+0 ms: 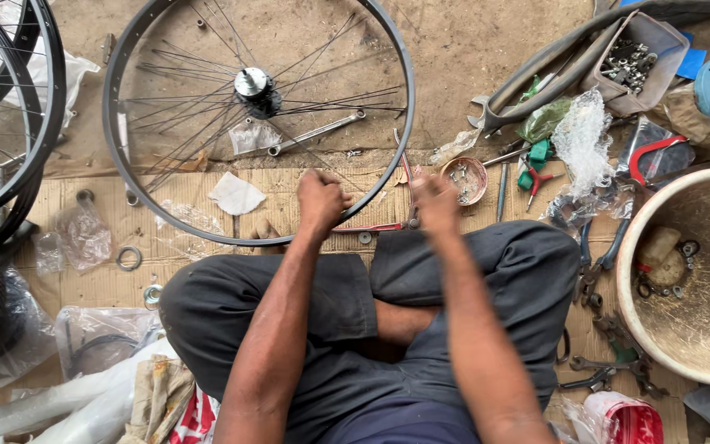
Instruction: The person sits on the floor and laces a bicycle wheel by inserting spokes into the hub and rim. They use their hands to thread the spokes and secure them with nipples, working systematically around the wheel.
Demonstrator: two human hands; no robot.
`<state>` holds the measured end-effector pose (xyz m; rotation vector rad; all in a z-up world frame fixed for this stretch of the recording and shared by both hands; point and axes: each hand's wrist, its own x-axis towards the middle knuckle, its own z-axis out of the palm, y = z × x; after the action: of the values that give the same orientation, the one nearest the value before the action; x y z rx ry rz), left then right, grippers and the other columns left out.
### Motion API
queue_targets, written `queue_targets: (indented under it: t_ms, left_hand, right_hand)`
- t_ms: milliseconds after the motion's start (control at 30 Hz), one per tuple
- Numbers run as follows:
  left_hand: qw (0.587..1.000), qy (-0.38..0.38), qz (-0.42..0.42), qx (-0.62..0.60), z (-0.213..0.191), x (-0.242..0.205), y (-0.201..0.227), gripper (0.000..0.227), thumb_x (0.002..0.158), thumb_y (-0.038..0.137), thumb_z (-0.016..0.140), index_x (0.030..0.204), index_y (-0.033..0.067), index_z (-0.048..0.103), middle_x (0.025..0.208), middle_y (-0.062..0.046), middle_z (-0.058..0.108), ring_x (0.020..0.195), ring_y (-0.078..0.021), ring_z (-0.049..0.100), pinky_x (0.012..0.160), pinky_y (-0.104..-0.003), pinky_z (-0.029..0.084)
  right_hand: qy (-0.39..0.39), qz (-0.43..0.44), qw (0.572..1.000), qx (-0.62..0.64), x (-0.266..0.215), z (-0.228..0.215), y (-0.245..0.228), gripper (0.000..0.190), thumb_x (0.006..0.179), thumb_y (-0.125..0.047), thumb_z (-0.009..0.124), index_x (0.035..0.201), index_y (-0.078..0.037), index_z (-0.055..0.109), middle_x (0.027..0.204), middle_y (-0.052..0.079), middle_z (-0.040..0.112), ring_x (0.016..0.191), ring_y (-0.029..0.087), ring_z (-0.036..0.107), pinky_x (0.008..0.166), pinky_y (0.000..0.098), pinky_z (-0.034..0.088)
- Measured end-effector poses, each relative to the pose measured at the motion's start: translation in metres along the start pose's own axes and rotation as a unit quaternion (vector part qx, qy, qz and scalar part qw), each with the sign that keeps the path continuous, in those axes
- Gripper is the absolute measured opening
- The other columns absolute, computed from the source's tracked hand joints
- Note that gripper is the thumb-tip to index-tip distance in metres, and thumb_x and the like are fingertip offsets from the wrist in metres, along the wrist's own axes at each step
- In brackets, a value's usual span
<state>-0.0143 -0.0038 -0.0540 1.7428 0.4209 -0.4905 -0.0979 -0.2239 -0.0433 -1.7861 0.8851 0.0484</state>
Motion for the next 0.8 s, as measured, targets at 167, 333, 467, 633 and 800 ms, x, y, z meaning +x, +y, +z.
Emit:
queue_targets:
  t_ms: [167,333,467,633,800]
  left_hand:
    - [0.949,0.088,0.116,0.279,-0.039,-0.006,-0.005,0.033,0.081,0.006,0.061,0.110,-0.0108,0.056,0.099,-0.036,0.068,0.097,-0.0502,0.067,0.090,-0.052,0.053]
    - [0.931,0.129,0.041,0.340,-0.044,-0.044,0.051,0.064,0.078,0.014,0.070,0.133,-0.0048,0.043,0.116,-0.032,0.060,0.088,-0.0429,0.066,0.078,-0.049,0.056]
    - [0.792,0.261,0.341,0.433,-0.034,-0.059,0.047,0.059,0.080,0.023,0.073,0.125,-0.0095,0.053,0.122,-0.036,0.060,0.086,-0.0415,0.066,0.072,-0.047,0.055]
    - [0.891,0.084,0.157,0.417,-0.012,-0.042,0.021,0.042,0.093,0.028,0.069,0.115,-0.0060,0.058,0.111,-0.029,0.063,0.092,-0.0406,0.067,0.080,-0.049,0.056]
    - [0.963,0.153,0.180,0.125,-0.012,-0.019,0.009,0.046,0.081,0.010,0.071,0.121,-0.0059,0.054,0.096,-0.025,0.068,0.086,-0.0358,0.068,0.077,-0.045,0.055]
  right_hand:
    - [0.076,-0.150,0.947,-0.273,0.060,-0.102,0.001,0.017,0.090,-0.010,0.075,0.107,-0.010,0.075,0.104,0.011,0.077,0.095,0.026,0.075,0.085,0.0379,0.058]
    - [0.036,-0.190,0.910,-0.366,0.071,-0.089,0.021,0.026,0.077,0.001,0.071,0.102,-0.007,0.078,0.104,0.017,0.075,0.098,0.032,0.072,0.091,0.0409,0.057]
    - [0.043,-0.296,0.869,-0.394,0.074,-0.074,0.044,0.028,0.076,0.004,0.070,0.103,-0.003,0.074,0.114,0.021,0.073,0.102,0.037,0.069,0.091,0.0421,0.056]
    - [0.058,-0.117,0.948,-0.290,0.083,-0.064,0.029,0.025,0.085,-0.003,0.069,0.110,-0.006,0.071,0.111,0.017,0.071,0.100,0.030,0.071,0.090,0.0408,0.058]
    - [0.067,-0.256,0.901,-0.343,0.069,-0.065,0.023,0.041,0.076,-0.001,0.077,0.116,0.000,0.069,0.122,0.026,0.062,0.113,0.039,0.060,0.097,0.0462,0.050]
